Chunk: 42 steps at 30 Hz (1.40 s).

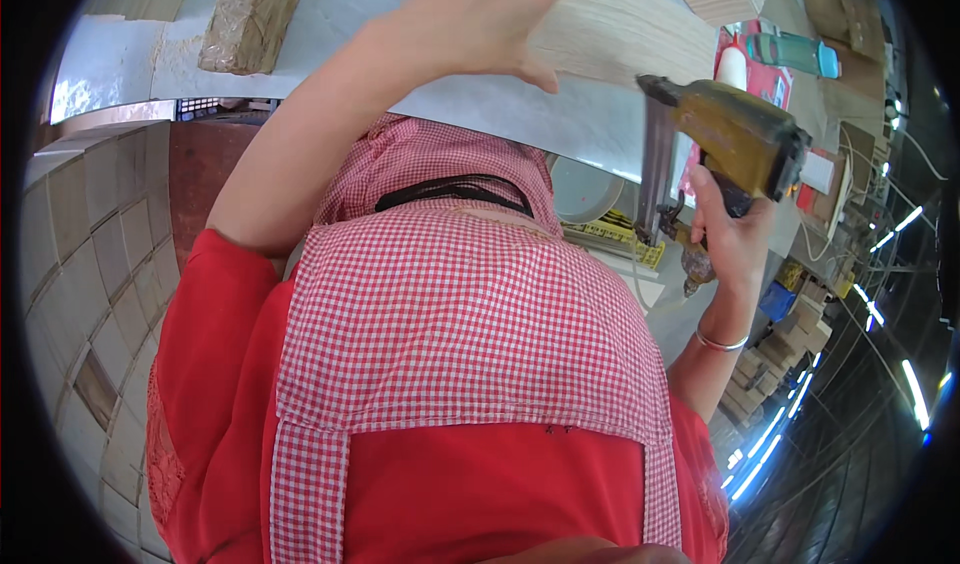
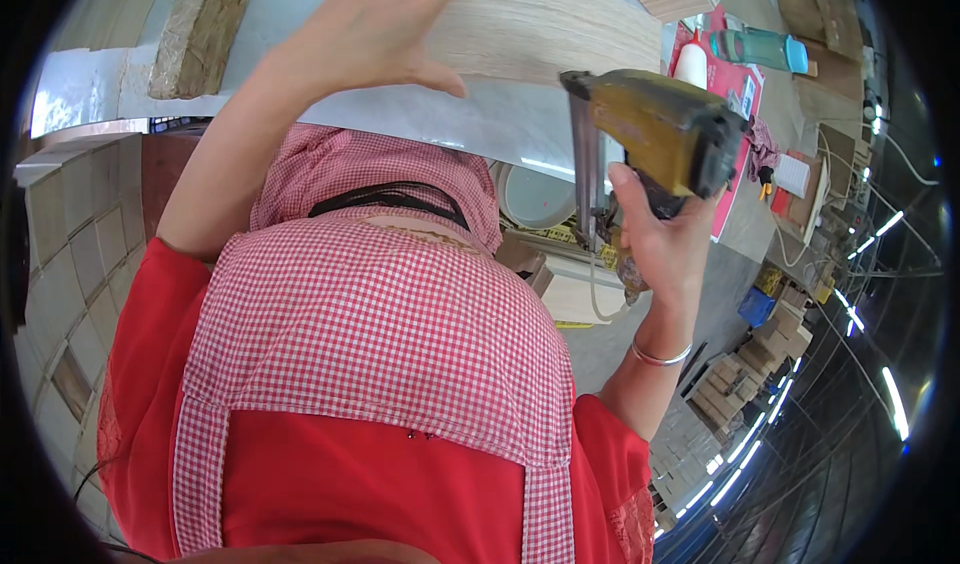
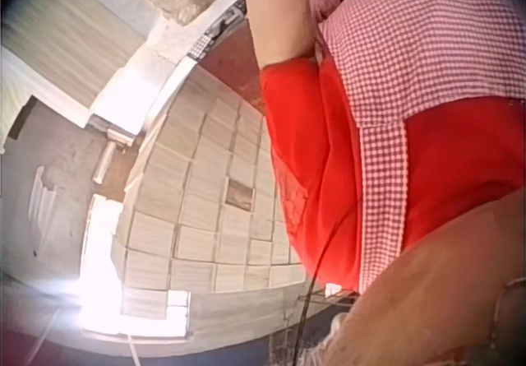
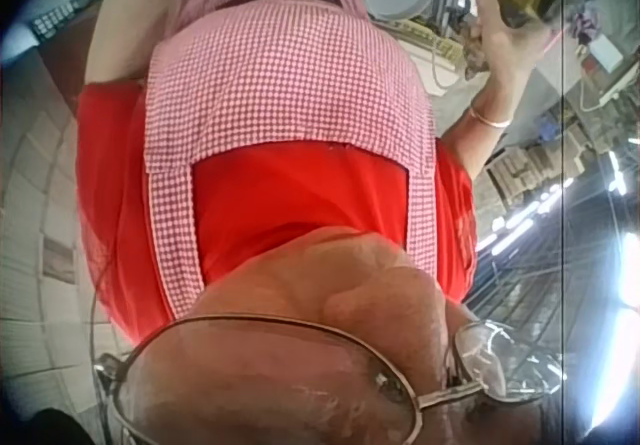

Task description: The user is assembling wooden boxes by gluing pieces together and then securing them with a nail gun.

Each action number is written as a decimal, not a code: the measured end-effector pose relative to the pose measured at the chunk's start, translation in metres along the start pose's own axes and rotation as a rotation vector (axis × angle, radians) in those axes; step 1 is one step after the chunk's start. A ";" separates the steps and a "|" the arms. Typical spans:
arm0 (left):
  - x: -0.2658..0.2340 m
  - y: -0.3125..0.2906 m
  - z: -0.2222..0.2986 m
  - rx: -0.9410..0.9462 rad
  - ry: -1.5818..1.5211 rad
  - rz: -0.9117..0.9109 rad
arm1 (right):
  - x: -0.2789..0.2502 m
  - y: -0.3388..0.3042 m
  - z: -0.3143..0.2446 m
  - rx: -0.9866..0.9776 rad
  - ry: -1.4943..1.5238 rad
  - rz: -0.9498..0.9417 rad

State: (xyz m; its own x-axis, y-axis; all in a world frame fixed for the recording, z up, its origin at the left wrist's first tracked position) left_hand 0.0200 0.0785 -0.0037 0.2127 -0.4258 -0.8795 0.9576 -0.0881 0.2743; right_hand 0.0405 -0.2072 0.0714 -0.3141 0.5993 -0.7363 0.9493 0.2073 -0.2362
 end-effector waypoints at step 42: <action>0.212 -0.046 0.202 -0.302 -1.409 -1.298 | -0.065 -0.034 0.143 0.101 0.714 0.596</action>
State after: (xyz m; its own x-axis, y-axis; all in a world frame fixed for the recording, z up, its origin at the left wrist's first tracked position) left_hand -0.0183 -0.1899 -0.1236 -0.6794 -0.5571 0.4775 0.4074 -0.8277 -0.3859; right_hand 0.0305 -0.3638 0.0365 0.3241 0.9250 -0.1981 0.9419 -0.3351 -0.0236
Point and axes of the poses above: each hand's wrist, its own y-axis towards the middle knuckle, its own x-axis out of the palm, z = x × y, the point moved 6 cm from there along y, towards the middle knuckle, and after that the axes turned 5 degrees about -y, right-handed, at the moved point
